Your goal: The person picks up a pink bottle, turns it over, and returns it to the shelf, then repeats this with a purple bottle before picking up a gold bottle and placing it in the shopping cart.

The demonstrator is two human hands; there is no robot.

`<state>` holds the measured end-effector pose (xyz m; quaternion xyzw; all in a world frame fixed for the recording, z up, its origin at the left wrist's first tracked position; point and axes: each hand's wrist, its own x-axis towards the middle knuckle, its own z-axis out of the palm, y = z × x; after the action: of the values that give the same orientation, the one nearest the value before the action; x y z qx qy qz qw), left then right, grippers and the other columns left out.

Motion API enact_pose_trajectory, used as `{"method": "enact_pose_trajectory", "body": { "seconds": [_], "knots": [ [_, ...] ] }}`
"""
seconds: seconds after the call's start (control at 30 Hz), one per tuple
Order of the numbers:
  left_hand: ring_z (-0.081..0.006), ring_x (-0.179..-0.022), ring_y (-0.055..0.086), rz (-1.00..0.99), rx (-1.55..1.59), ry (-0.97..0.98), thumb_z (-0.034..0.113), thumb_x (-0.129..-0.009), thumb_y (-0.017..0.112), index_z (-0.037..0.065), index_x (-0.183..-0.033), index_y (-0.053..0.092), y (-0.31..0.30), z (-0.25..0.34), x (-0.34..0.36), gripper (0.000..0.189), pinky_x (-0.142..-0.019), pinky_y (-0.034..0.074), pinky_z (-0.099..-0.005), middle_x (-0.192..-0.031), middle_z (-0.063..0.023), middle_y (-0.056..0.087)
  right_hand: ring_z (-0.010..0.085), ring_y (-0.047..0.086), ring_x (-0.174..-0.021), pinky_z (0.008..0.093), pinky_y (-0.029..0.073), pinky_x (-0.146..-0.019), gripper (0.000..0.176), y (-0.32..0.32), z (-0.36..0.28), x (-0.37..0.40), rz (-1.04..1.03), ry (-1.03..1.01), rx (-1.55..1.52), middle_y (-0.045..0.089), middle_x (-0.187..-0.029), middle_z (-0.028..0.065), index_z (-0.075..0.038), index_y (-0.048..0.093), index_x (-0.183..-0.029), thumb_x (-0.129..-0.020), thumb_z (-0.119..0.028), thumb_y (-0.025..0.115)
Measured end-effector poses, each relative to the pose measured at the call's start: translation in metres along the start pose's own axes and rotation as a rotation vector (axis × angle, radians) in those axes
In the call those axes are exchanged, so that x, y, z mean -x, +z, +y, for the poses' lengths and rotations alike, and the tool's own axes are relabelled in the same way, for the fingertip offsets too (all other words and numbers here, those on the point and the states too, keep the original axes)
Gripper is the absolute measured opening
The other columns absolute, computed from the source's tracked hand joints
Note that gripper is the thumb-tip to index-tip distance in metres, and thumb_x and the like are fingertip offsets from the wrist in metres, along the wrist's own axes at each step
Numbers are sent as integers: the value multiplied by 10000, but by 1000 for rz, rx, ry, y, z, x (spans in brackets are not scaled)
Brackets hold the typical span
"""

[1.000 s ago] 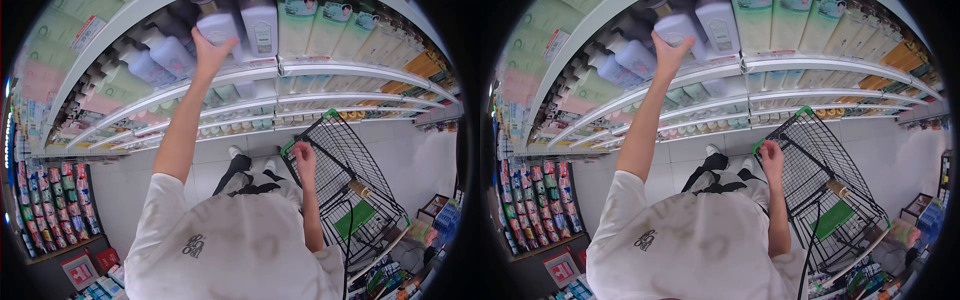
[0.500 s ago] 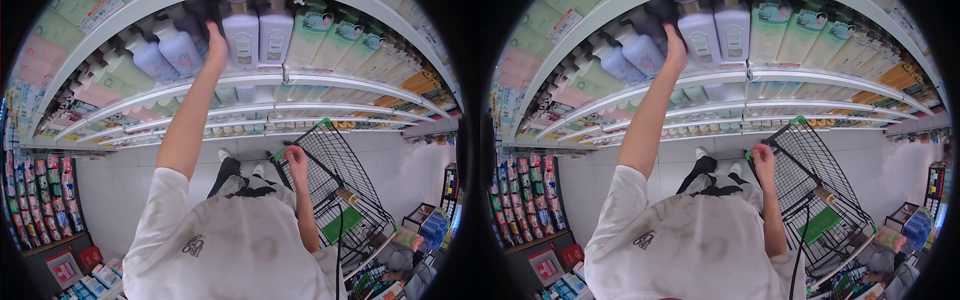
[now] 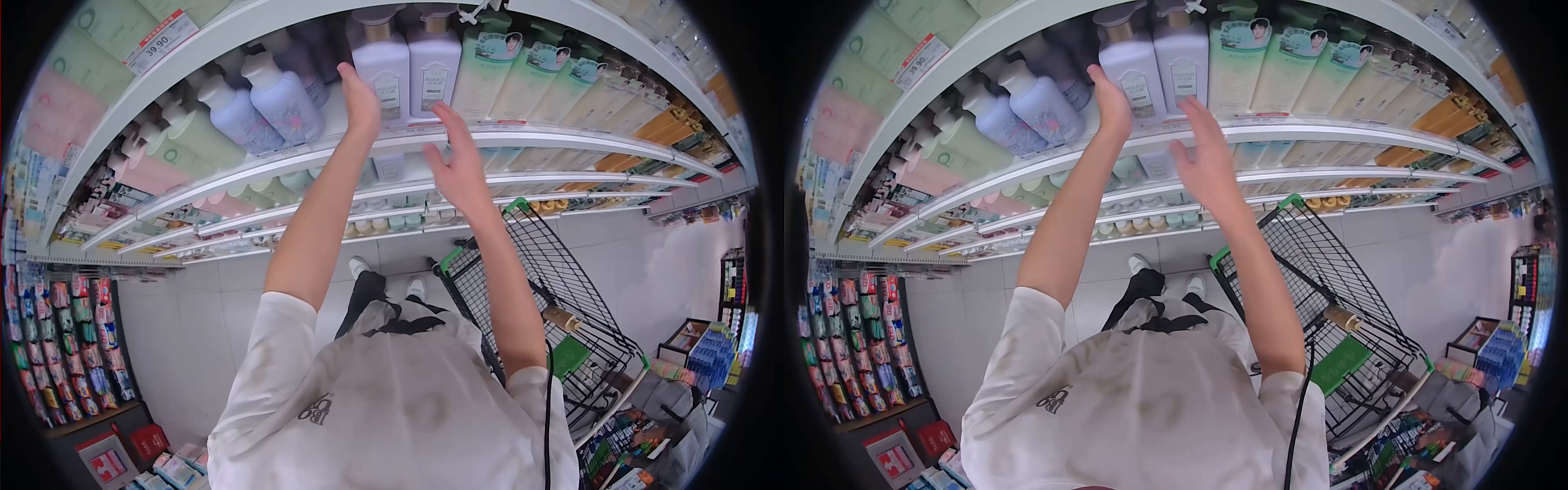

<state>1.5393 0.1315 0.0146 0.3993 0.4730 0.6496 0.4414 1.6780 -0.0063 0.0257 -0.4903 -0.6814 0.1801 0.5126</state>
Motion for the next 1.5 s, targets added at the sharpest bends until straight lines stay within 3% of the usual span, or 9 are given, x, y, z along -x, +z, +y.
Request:
{"method": "enact_pose_trajectory", "body": {
  "seconds": [0.3, 0.37, 0.5, 0.7, 0.83, 0.97, 1.3, 1.43, 1.5],
  "knots": [
    [-321, -1139, 472, 14, -33, 97, 485, -970, 172, -94, -1202, 470, -1, -9, -3, 692, -977, 314, -345, -1220, -214, 519, 342, 488, -1126, 372, 380, -966, 382, 12, 26, 80, -70, 87, -11, 536, -1178, 169, -1, 497, -1175, -802, -48, 559],
    [-300, -1126, 477, 11, -85, 84, 470, -976, 183, -90, -1203, 475, -5, -15, -8, 671, -977, 314, -337, -1218, -196, 523, 372, 538, -1030, 416, 439, -880, 364, -3, 52, 142, -145, 466, -39, 573, -1090, 194, -11, 524, -1136, -791, -106, 589],
    [-247, -1065, 496, -10, 120, 44, 416, -977, 229, -44, -1146, 510, -7, -19, -13, 565, -951, 339, -328, -1171, -138, 548, 391, 548, -1022, 443, 450, -858, 389, -41, 130, 345, -428, 873, 545, 584, -1075, 240, -23, 563, -1114, -841, -300, 548],
    [-204, -1010, 535, -49, 278, 38, 324, -945, 311, 7, -1083, 508, -6, -8, -5, 398, -896, 394, -337, -1087, -92, 569, 385, 566, -1012, 429, 453, -851, 487, -59, 119, 419, -377, 1255, 298, 609, -1051, 232, -61, 550, -1162, -892, -450, 436],
    [-223, -1042, 555, -48, 168, 114, 257, -916, 391, 62, -1128, 521, -6, -9, -5, 316, -875, 440, -364, -1131, -60, 573, 378, 584, -970, 444, 462, -816, 461, -65, 120, 423, -623, 1024, 325, 630, -986, 213, -113, 545, -1173, -895, -462, 430],
    [-208, -1052, 529, 3, 66, 161, 250, -936, 353, 11, -1150, 495, -11, -9, -2, 351, -897, 407, -330, -1113, -89, 563, 362, 569, -1015, 430, 449, -852, 491, -66, 118, 415, -724, 1115, 355, 620, -1055, 189, -133, 532, -1208, -904, -490, 386],
    [-221, -1181, 450, -254, -170, 251, 176, -923, 439, -22, -1354, 327, -21, 20, 77, 487, -993, 323, -315, -1314, -136, 465, 351, 584, -995, 425, 455, -844, 458, -57, 104, 416, -591, 1132, 439, 636, -1036, 168, -162, 555, -1169, -899, -495, 394],
    [-292, -1294, 363, -343, -638, 478, 163, -871, 538, 71, -1280, 487, -68, 23, 121, 423, -1034, 299, -328, -1407, -191, 361, 343, 589, -993, 424, 455, -841, 488, -54, 103, 416, -579, 1122, 514, 637, -1024, 178, -135, 568, -1161, -893, -506, 398],
    [-312, -1297, 360, -310, -513, 391, 154, -848, 568, 112, -1217, 558, -104, 20, 157, 372, -1017, 319, -330, -1381, -196, 394, 346, 590, -995, 410, 456, -848, 495, -59, 107, 427, -457, 1108, 361, 639, -1018, 183, -101, 589, -1135, -886, -498, 427]
  ]
}}
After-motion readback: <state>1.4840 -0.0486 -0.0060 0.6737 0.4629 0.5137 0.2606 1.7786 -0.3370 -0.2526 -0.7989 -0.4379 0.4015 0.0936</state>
